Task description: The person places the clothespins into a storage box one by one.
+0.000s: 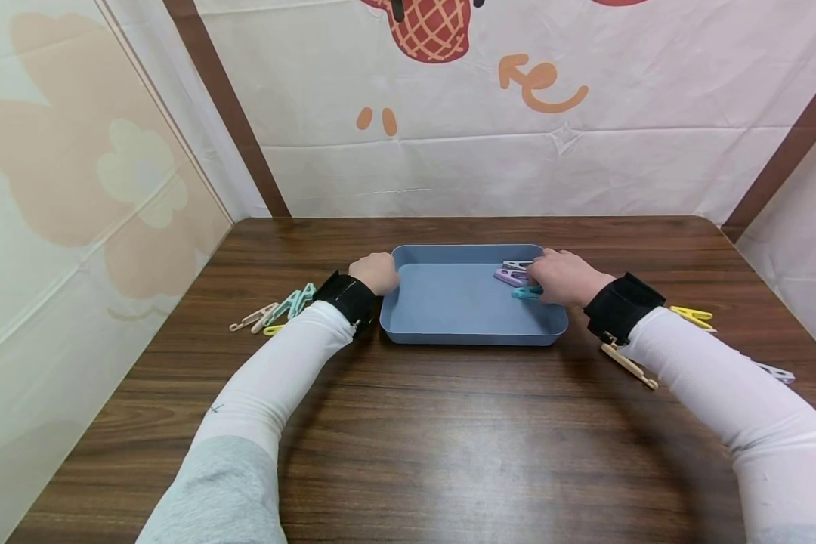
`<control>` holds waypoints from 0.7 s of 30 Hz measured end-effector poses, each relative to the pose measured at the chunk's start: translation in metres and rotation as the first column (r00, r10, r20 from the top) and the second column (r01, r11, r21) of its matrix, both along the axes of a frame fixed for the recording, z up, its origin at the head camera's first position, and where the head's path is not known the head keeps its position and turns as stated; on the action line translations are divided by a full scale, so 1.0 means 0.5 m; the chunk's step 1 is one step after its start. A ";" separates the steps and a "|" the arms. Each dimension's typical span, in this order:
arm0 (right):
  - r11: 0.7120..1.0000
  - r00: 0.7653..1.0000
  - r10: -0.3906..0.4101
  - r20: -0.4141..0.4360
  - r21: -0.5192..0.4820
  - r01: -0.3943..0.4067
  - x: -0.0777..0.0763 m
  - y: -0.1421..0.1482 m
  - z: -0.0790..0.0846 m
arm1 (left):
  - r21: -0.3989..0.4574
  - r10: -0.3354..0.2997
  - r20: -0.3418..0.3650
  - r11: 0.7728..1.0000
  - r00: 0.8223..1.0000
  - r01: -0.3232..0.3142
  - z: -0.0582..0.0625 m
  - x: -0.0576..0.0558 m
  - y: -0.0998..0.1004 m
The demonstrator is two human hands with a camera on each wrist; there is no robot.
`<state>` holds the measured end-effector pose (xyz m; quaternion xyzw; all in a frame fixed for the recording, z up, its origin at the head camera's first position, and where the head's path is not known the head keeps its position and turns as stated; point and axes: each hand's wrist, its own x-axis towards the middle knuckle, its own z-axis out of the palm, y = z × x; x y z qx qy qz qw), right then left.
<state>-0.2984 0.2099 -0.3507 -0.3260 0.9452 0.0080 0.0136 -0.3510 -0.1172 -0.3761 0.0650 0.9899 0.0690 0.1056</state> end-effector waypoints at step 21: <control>0.964 0.979 -0.199 0.050 -0.168 0.204 0.028 0.121 0.117 | 0.012 -0.001 0.006 1.000 1.000 0.001 0.009 0.012 0.004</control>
